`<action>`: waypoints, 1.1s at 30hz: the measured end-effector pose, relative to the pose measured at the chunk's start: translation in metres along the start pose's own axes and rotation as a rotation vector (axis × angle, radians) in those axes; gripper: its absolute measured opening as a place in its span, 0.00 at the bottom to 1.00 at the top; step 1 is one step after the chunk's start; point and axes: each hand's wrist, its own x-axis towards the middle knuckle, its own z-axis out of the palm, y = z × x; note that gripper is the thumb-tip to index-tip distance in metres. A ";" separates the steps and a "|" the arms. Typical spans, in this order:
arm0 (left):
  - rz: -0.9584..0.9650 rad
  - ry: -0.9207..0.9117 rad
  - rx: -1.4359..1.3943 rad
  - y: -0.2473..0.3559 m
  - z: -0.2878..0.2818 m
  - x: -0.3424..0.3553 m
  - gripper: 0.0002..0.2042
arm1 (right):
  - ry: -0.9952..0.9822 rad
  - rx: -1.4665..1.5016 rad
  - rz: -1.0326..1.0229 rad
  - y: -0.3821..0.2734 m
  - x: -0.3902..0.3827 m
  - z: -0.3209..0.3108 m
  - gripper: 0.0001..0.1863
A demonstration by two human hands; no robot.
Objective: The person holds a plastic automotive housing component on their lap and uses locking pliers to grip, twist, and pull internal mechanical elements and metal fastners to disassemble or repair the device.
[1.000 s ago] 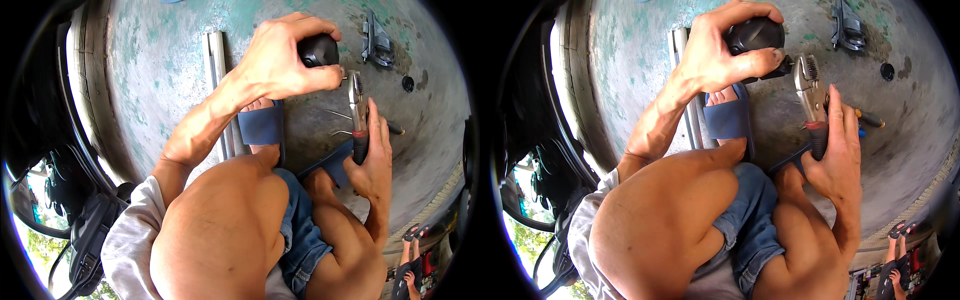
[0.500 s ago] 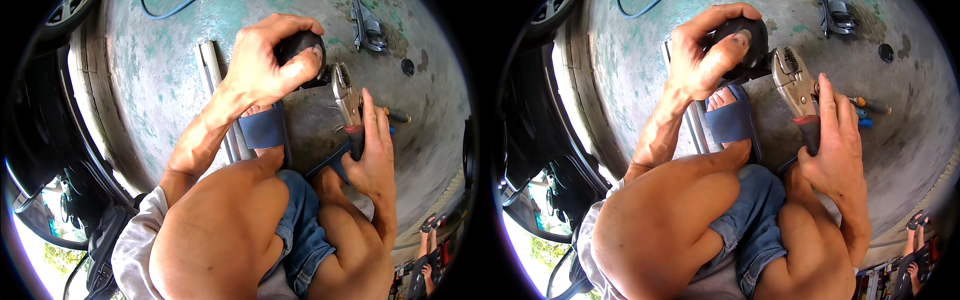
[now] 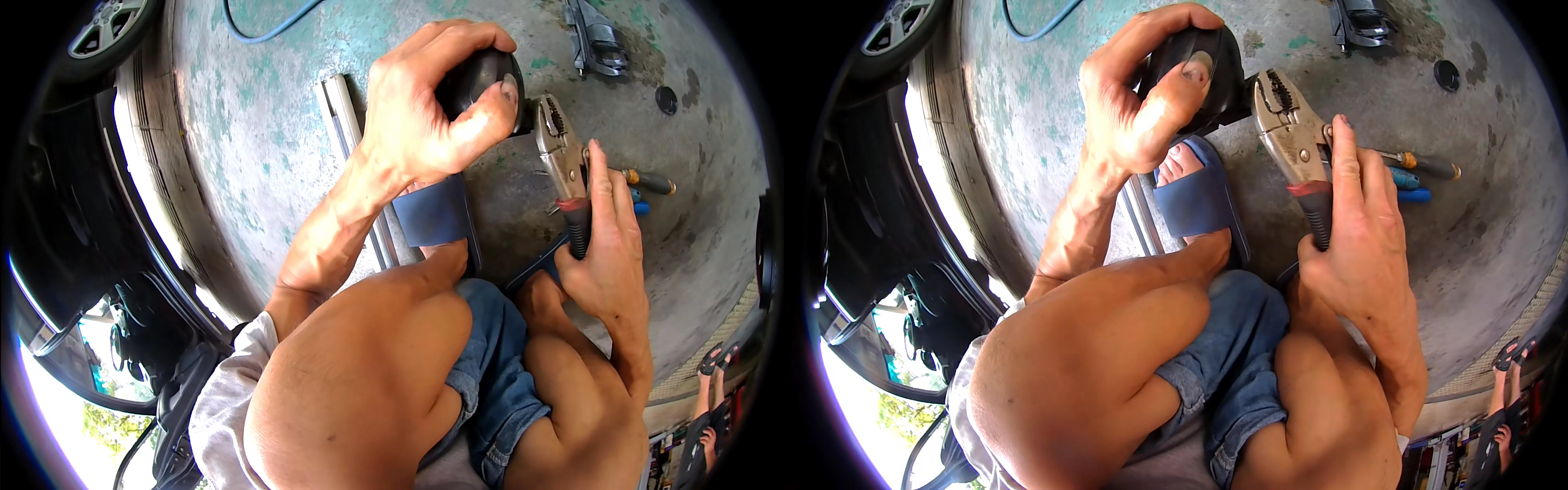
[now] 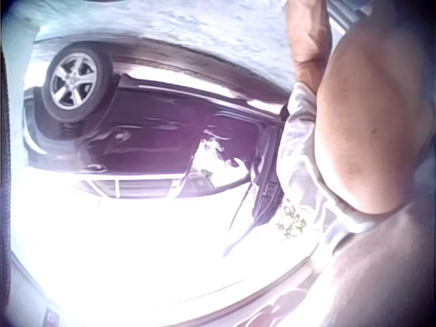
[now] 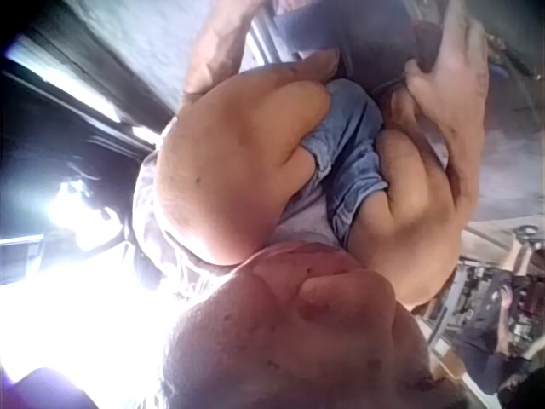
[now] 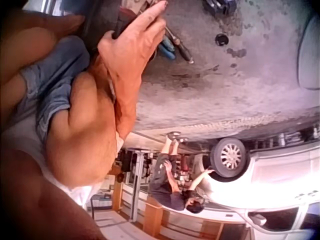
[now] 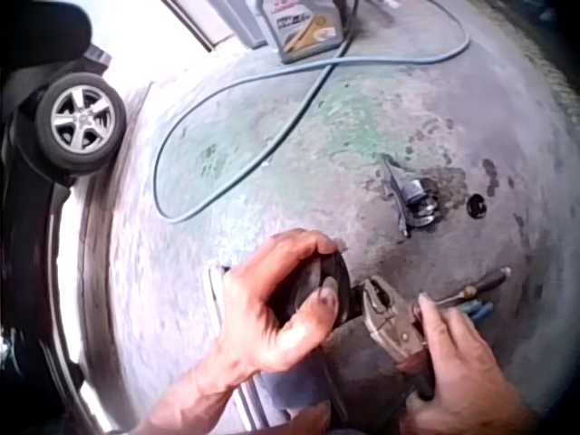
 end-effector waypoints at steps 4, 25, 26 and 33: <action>0.034 0.016 0.018 0.003 -0.001 0.000 0.19 | -0.022 0.021 0.043 -0.004 0.001 0.001 0.53; 0.010 -0.026 0.085 0.016 0.006 -0.006 0.20 | -0.062 0.039 0.157 -0.006 0.003 0.007 0.53; 0.011 -0.027 0.089 0.015 0.006 -0.008 0.20 | -0.061 0.042 0.155 -0.005 0.003 0.008 0.53; 0.022 -0.002 0.124 0.013 0.008 -0.010 0.19 | -0.049 -0.005 0.136 -0.008 0.005 0.010 0.51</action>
